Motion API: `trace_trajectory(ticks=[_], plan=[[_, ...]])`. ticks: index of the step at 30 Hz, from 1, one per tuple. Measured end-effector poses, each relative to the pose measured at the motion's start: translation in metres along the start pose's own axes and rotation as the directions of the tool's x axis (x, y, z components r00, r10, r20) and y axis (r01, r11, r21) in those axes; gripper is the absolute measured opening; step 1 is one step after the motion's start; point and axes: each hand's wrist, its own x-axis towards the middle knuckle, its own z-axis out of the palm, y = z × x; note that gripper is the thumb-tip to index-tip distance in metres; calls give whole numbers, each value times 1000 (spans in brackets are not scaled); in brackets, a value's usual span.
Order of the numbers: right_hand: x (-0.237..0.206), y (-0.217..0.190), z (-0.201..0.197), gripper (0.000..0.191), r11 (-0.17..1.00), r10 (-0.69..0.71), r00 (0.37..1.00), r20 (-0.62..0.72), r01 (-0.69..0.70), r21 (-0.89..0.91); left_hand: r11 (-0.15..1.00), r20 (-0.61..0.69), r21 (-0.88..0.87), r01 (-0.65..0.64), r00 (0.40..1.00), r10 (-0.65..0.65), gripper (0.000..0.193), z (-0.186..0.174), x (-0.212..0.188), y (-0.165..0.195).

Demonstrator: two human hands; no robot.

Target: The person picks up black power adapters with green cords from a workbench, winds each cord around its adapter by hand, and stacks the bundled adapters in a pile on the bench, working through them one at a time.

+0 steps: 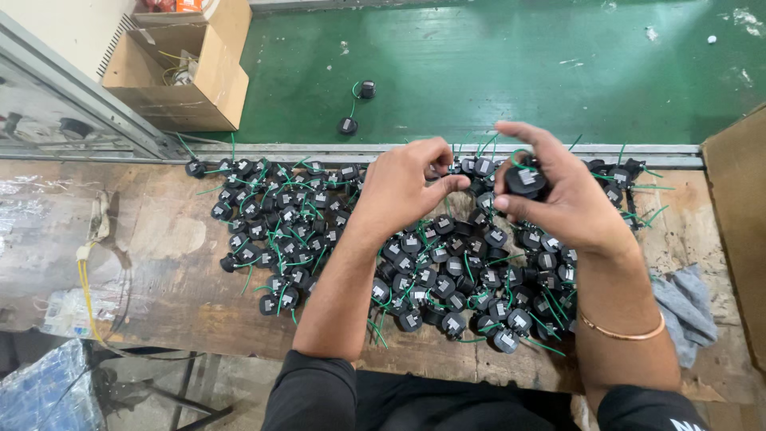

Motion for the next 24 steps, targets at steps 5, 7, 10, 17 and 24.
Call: trace_trajectory(ticks=[5, 7, 10, 17, 24], plan=[[-9, -3, -10, 63, 979, -84, 980, -183, 116, 171, 871, 373, 489, -53, 915, -153, 53, 54, 15, -26], [-11, -5, -13, 47, 980, -101, 973, -206, 133, 147, 854, 427, 509, -101, 892, -148, 43, 68, 19, -37], [-14, -6, -16, 29, 985, -154, 966, -208, 166, 44, 883, 403, 452, -127, 912, -75, 22, 78, 21, -49], [-14, -10, -16, 27, 980, -193, 955, -226, 198, 0, 942, 187, 217, -254, 958, 216, 21, 41, 13, -34], [-6, -11, -11, 71, 979, -76, 989, -127, 50, -196, 821, -244, -166, -546, 830, 502, 30, -11, -22, 7]])
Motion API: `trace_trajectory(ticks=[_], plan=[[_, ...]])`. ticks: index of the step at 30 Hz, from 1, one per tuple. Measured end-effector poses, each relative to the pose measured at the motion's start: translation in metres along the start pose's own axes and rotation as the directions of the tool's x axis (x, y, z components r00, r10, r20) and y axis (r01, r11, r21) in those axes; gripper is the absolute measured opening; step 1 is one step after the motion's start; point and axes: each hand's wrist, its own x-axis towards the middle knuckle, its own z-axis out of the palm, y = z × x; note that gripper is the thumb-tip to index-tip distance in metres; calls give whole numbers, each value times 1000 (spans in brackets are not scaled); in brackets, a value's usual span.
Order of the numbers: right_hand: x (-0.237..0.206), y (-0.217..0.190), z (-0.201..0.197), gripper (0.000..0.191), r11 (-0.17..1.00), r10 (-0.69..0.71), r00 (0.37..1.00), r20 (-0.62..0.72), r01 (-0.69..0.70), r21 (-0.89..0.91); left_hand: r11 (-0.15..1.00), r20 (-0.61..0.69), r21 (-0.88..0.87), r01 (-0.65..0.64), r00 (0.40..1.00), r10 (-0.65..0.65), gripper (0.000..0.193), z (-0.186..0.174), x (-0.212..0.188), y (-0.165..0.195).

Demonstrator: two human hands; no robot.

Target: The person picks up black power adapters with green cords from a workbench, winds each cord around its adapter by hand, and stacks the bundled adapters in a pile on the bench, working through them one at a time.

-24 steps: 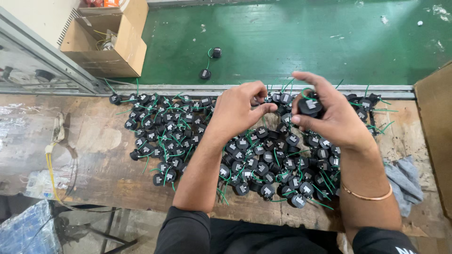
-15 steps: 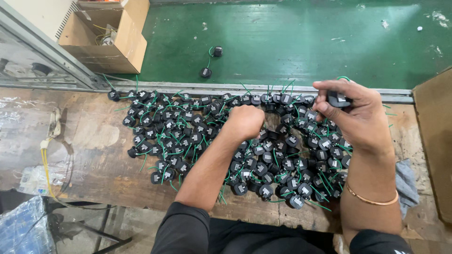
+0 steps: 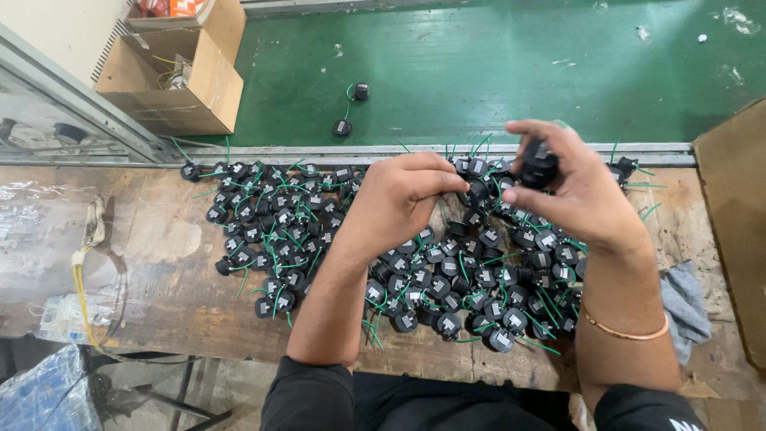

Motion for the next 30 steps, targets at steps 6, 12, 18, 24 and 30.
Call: trace_trajectory(ticks=[6, 12, 18, 24, 30], plan=[[2, 8, 38, 55, 997, -78, 953, 292, 82, -3, 998, -221, -64, -4, 975, -10, 39, 16, 6, 21], [-3, 13, 38, 47, 977, -111, 957, 267, 55, 207, 920, -302, -379, 105, 925, -230, 39, 34, 2, 21], [-2, 11, 29, 37, 989, -146, 975, 166, 141, 45, 955, -230, -291, -66, 973, -2, 23, 30, 4, 15], [0, -2, 22, 39, 983, -160, 985, 64, 165, -80, 950, -148, -237, -205, 974, 173, 23, 22, 7, 8], [1, -12, 36, 41, 949, -217, 971, 103, 235, -212, 872, -191, -473, 126, 951, -242, 28, 41, 7, 11]])
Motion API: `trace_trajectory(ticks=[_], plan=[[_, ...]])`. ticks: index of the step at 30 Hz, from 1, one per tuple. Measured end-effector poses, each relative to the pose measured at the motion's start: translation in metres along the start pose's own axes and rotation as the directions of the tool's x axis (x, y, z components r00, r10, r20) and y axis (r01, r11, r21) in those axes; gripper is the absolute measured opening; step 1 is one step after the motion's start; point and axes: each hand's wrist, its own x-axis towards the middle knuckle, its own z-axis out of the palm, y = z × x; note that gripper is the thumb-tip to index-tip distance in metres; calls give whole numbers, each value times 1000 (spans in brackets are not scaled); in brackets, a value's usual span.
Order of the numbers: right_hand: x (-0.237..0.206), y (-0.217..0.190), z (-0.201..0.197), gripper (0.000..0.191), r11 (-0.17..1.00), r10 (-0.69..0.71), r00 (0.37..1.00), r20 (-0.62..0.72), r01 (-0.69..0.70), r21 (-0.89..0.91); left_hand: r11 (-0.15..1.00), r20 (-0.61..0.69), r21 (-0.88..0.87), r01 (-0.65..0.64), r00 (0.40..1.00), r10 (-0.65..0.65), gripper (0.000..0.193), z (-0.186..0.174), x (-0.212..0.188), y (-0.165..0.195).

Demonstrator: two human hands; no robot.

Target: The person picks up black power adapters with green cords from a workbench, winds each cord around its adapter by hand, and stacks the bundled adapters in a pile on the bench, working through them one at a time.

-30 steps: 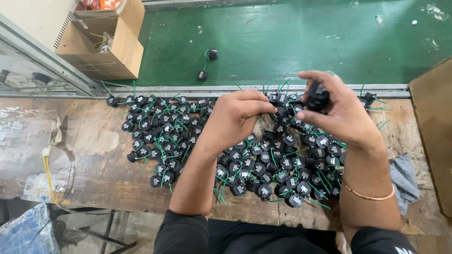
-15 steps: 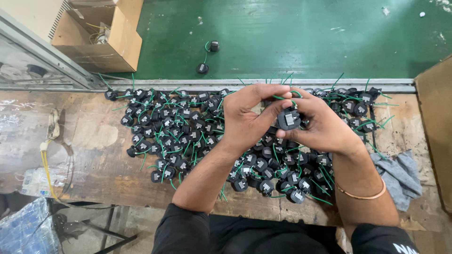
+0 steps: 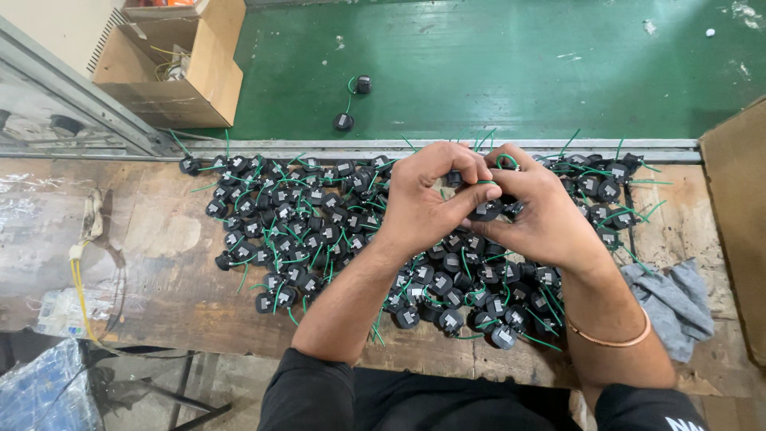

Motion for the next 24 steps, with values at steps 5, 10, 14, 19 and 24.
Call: trace_trajectory(ticks=[5, 10, 14, 19, 24], plan=[[-1, 1, -4, 41, 1000, 24, 996, -88, -25, -14, 974, 17, 152, -167, 986, 166, 24, -4, 2, 1], [-12, 9, -17, 31, 982, 111, 959, -259, -66, 175, 812, -45, 575, 96, 995, -86, 27, -33, 13, -28], [-18, 19, -25, 33, 891, 162, 920, -356, 18, 453, 291, 0, 955, 52, 985, -175, 39, -41, 13, -81], [-22, 24, -27, 34, 858, 121, 908, -401, 107, 502, 192, 54, 981, 33, 901, -431, 13, -49, 0, -137], [-23, 22, -27, 32, 843, 131, 912, -388, 104, 528, 232, 68, 973, 15, 936, -345, 11, -46, -1, -145]])
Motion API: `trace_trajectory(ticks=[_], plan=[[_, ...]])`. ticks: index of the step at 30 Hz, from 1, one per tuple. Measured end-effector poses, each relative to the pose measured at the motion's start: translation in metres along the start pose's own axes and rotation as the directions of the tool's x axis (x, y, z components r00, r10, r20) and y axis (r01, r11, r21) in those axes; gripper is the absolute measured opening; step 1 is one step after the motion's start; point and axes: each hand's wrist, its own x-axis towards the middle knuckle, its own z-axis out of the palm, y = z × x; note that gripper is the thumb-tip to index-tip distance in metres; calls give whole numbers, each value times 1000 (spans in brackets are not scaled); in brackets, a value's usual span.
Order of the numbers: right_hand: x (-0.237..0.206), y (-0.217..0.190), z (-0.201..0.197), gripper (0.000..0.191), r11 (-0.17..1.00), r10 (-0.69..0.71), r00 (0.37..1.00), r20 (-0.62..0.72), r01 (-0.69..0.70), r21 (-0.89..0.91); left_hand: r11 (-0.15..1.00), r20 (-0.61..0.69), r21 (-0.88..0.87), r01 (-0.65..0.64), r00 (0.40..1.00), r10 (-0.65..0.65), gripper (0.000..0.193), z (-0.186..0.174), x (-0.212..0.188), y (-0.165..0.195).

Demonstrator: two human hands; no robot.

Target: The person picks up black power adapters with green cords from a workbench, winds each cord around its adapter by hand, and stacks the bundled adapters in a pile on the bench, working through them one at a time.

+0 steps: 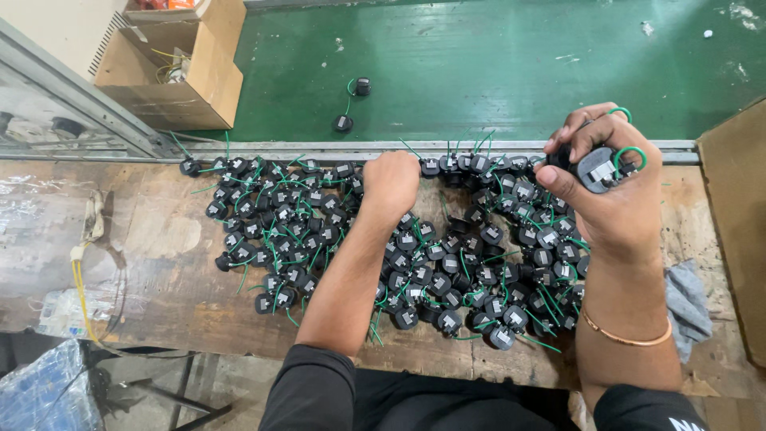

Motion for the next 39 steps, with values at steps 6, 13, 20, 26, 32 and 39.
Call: trace_trajectory(ticks=[6, 13, 20, 26, 32, 39], plan=[[2, -3, 2, 30, 1000, 24, 999, 26, -24, -20, 983, 55, -169, 69, 997, -61, 11, -59, -3, 13], [9, 2, 7, 60, 962, 227, 952, 205, -187, -197, 534, -452, -753, -384, 892, 4, 11, -118, -37, 49], [-4, 27, 36, 54, 975, 205, 876, 436, -142, -174, 272, -546, -796, -540, 835, 59, 11, -113, -44, 70], [-3, 26, 33, 41, 946, 175, 937, 301, -75, -316, 578, -724, -492, -651, 675, 143, 11, -126, -44, 66], [5, 13, 29, 38, 889, 63, 983, 175, 24, -458, 505, -681, -558, -659, 711, 175, 19, -131, -39, 67], [0, 6, 54, 39, 848, -5, 963, 269, 147, -510, 431, -595, -735, -523, 803, -40, 27, -116, -42, 77]])
